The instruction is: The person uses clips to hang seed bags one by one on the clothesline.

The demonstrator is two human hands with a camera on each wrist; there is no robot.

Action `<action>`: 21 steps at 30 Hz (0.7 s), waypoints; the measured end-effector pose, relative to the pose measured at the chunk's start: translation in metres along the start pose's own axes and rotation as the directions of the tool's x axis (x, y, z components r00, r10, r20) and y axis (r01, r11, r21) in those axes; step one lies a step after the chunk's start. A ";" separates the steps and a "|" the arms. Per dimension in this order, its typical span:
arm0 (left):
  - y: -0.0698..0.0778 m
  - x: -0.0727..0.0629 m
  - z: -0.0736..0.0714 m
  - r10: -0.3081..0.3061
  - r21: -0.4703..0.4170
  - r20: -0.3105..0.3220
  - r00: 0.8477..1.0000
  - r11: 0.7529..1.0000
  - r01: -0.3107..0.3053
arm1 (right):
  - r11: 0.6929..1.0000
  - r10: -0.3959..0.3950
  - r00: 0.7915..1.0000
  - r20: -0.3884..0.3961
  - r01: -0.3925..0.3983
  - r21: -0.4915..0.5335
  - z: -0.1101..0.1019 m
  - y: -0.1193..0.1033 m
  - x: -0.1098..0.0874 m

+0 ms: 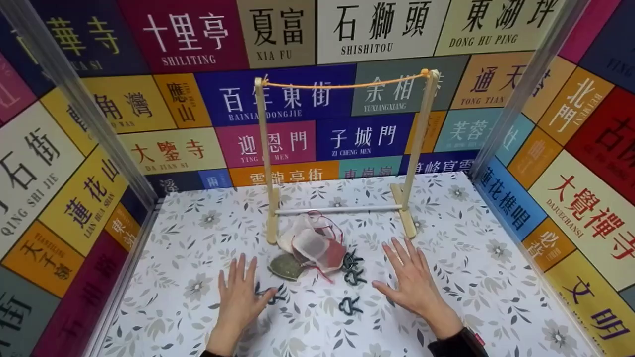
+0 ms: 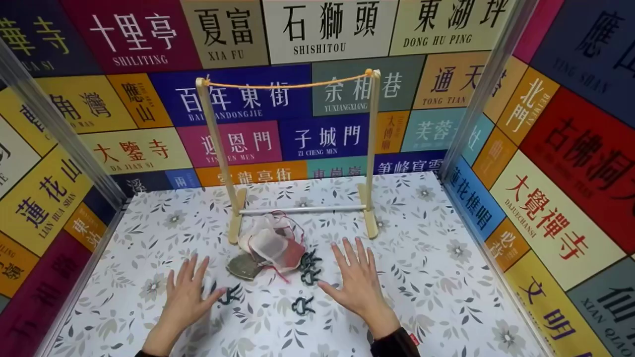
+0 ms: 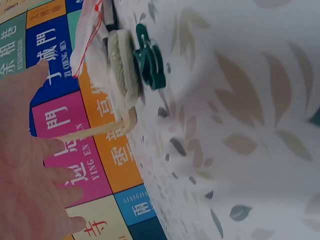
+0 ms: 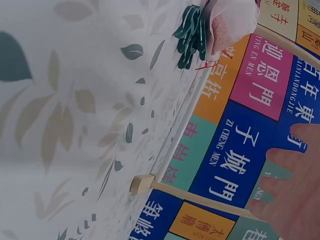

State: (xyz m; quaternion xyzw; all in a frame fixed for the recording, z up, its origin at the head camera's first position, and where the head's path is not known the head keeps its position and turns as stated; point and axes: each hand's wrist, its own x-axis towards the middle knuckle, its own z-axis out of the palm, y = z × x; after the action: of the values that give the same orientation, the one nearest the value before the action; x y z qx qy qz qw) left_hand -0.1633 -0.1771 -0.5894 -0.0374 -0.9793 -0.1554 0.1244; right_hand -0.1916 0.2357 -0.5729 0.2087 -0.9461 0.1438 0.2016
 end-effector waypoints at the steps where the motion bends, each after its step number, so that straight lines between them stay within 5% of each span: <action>1: 0.002 0.000 0.002 0.010 0.002 0.014 1.000 1.000 -0.010 | 1.000 -0.007 1.000 -0.006 0.007 -0.002 0.001 -0.001 0.001; 7: 0.010 0.002 0.017 0.059 -0.025 0.138 0.989 0.998 -0.057 | 0.999 -0.031 1.000 0.001 0.030 0.036 0.005 -0.008 0.006; 12: 0.014 0.003 0.031 0.062 -0.058 0.242 0.968 0.997 -0.049 | 0.986 -0.072 0.990 0.122 0.053 0.157 0.013 -0.019 0.004; 17: 0.014 0.003 0.041 0.045 -0.038 0.270 0.962 0.999 -0.036 | 0.952 -0.157 0.941 0.301 0.063 0.300 0.023 -0.033 0.001; 21: 0.014 0.003 0.042 0.070 -0.080 0.232 0.970 0.995 -0.053 | 0.931 -0.207 0.895 0.394 0.057 0.359 0.031 -0.043 0.002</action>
State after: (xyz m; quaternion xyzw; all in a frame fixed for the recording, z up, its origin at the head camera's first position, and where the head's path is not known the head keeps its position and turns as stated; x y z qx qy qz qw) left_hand -0.1748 -0.1503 -0.6234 -0.0904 -0.9791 -0.1817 0.0109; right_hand -0.1836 0.1867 -0.5908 0.3311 -0.9115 0.2410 -0.0391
